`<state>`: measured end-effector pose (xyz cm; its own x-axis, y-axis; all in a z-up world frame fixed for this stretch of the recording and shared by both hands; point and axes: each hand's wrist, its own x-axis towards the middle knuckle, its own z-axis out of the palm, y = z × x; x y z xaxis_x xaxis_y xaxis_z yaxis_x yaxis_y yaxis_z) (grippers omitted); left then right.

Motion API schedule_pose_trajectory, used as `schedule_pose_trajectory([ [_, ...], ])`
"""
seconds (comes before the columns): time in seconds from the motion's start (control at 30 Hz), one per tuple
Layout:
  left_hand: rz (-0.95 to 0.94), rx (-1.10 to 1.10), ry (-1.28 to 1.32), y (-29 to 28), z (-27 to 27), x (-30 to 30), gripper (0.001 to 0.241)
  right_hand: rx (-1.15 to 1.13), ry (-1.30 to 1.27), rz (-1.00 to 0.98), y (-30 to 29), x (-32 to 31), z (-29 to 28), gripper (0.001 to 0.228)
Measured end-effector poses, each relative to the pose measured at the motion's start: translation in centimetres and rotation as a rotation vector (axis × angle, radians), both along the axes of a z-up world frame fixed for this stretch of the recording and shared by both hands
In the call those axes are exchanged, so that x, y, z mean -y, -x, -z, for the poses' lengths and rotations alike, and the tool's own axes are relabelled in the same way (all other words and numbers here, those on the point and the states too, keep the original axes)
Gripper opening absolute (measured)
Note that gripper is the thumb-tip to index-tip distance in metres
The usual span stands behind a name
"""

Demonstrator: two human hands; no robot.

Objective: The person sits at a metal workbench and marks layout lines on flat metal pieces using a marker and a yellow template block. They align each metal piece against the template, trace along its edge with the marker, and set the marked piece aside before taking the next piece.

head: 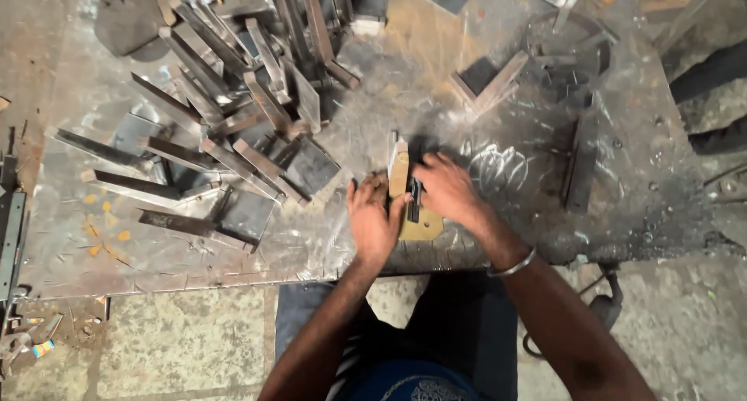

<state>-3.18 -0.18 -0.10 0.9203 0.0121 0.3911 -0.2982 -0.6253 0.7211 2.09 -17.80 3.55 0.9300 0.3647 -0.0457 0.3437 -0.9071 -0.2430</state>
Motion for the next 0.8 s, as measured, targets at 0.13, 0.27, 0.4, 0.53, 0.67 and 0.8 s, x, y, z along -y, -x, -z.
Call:
schedule_pose_trajectory([
  [0.13,-0.017,-0.001,-0.004,0.0,0.0,0.2,0.046,0.041,-0.001,-0.037,0.3,0.2,0.3,0.052],
  [0.27,-0.02,0.048,-0.022,0.0,0.3,0.1,0.048,0.007,0.017,-0.018,0.4,-0.2,-0.3,0.057],
  [0.4,0.013,0.062,0.005,0.0,0.0,0.0,0.045,0.033,0.022,-0.028,0.5,0.2,0.1,0.054],
  [0.53,0.014,0.069,0.035,-0.2,-0.2,-0.1,0.046,0.087,0.008,-0.083,0.2,0.9,1.0,0.049],
  [0.67,0.021,0.075,0.036,-0.2,0.5,-0.3,0.048,0.11,-0.014,-0.131,0.4,0.6,0.2,0.046],
  [0.8,0.027,0.066,0.041,-0.3,0.2,-0.4,0.049,0.134,-0.033,-0.171,0.1,0.8,0.1,0.041],
])
